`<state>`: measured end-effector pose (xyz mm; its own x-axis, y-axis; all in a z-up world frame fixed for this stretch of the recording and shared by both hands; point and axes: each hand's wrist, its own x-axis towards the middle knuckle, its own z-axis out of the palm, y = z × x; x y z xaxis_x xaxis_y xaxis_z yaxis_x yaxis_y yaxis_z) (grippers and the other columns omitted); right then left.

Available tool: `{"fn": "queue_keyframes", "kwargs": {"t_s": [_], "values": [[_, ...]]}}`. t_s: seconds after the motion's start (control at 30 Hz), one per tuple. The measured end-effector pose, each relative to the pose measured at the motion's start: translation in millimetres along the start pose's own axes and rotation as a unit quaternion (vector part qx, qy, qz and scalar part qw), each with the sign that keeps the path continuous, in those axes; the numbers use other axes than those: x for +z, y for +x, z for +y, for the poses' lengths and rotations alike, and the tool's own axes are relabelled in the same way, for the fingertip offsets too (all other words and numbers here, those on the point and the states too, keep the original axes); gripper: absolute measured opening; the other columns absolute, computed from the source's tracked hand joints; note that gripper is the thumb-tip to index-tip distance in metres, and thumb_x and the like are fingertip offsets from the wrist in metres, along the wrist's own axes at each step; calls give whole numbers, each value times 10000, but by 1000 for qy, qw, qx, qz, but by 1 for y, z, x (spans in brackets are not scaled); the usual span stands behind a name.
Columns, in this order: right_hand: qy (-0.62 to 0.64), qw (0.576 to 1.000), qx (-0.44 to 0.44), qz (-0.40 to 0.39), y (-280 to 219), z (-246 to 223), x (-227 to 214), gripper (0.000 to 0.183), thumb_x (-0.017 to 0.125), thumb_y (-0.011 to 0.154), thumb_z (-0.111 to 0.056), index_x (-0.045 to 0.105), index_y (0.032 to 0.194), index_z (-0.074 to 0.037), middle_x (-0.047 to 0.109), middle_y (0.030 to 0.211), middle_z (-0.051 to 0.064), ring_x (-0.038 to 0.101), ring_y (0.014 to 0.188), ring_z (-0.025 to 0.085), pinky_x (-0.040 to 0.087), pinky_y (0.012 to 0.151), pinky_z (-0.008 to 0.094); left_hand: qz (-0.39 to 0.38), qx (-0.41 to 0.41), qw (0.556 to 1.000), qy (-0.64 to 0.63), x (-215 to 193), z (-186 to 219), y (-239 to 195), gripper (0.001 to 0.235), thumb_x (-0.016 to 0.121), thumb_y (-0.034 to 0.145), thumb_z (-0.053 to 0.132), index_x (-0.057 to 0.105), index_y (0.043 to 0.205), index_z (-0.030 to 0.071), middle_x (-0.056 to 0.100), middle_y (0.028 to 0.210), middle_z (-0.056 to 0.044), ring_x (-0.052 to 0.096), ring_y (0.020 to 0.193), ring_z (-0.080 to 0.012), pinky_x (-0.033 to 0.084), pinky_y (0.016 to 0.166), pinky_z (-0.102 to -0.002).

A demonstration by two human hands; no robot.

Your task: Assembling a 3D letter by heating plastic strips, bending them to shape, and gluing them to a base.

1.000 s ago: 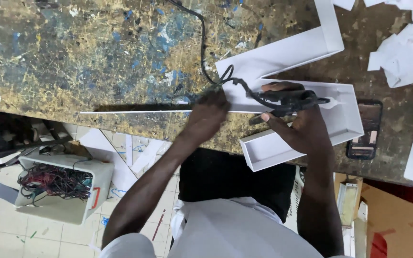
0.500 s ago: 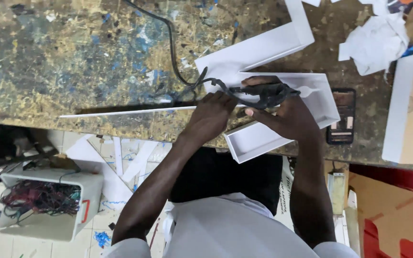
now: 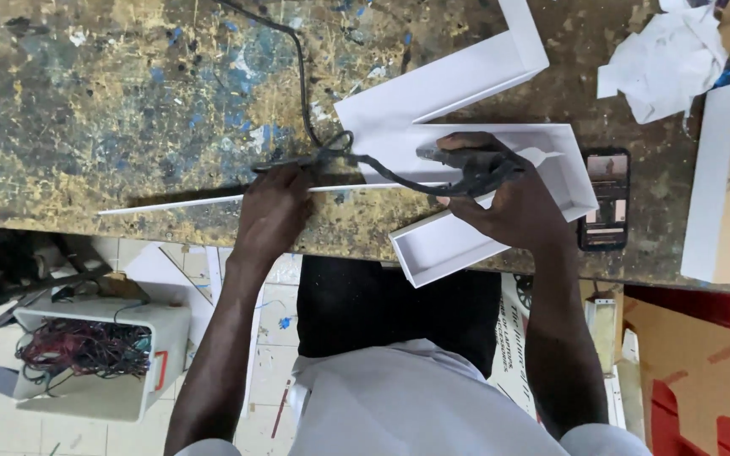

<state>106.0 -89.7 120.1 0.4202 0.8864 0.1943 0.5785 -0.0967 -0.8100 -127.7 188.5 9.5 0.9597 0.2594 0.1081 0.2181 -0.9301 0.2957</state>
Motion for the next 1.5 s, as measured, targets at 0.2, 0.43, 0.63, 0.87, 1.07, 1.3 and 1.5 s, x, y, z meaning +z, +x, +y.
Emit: {"fn": "queue_keyframes", "kwargs": {"t_s": [0.2, 0.43, 0.63, 0.87, 1.07, 1.3, 1.5], "values": [[-48, 997, -39, 41, 10, -2, 18, 537, 966, 953, -162, 741, 1428, -52, 768, 1378, 116, 761, 1302, 359, 607, 1104, 467, 48, 54, 997, -25, 20, 28, 10, 331, 776, 939, 211, 798, 1249, 97, 756, 1162, -135, 750, 1142, -386, 606, 948, -500], [47, 997, 8, 58, 6, 3, 29, 601, 1067, 792, -171, 795, 1300, -1, 780, 1323, 183, 792, 1095, 321, 659, 858, 365, 41, 116, 991, -53, 51, 44, 47, 167, 681, 959, 98, 776, 1096, 117, 722, 1005, -96, 760, 1018, -333, 605, 902, -412], [34, 998, -36, 45, -14, 25, 38, 682, 1079, 739, -174, 792, 1317, 48, 731, 1386, 240, 759, 1327, 432, 661, 1039, 474, 1, 106, 991, -77, 48, 54, 37, 241, 649, 921, 24, 708, 1142, 100, 717, 948, -127, 756, 881, -372, 617, 683, -455], [-17, 1000, -15, -12, -18, 23, 36, 775, 1073, 702, -330, 800, 1338, 18, 768, 1352, 184, 771, 1331, 388, 638, 1100, 445, -74, 62, 987, -130, 7, 56, 40, 594, 674, 895, -38, 588, 1475, 58, 729, 1160, -225, 768, 950, -485, 634, 736, -570], [25, 1000, -16, -7, -5, 8, 35, 787, 1015, 796, -408, 709, 1405, -14, 771, 1394, 210, 781, 1372, 391, 656, 1156, 446, -188, 1, 957, -220, 17, 53, 36, 789, 649, 937, -101, 411, 1682, 1, 659, 1401, -399, 708, 1165, -639, 682, 767, -677], [75, 997, 20, -9, 5, -11, 49, 823, 997, 832, -383, 579, 1457, -49, 752, 1448, 246, 803, 1416, 400, 723, 1218, 484, -138, 21, 959, -245, 20, 51, 35, 921, 631, 707, -204, 514, 1593, 20, 640, 1574, -315, 749, 1110, -553, 628, 717, -600], [59, 997, 18, 52, 7, -22, 62, 709, 941, 864, -367, 613, 1381, -8, 769, 1371, 266, 830, 1332, 408, 746, 1191, 509, -119, 19, 951, -283, 16, 51, 34, 948, 634, 706, -248, 488, 1602, 27, 664, 1523, -317, 744, 1155, -554, 614, 725, -577]]}}
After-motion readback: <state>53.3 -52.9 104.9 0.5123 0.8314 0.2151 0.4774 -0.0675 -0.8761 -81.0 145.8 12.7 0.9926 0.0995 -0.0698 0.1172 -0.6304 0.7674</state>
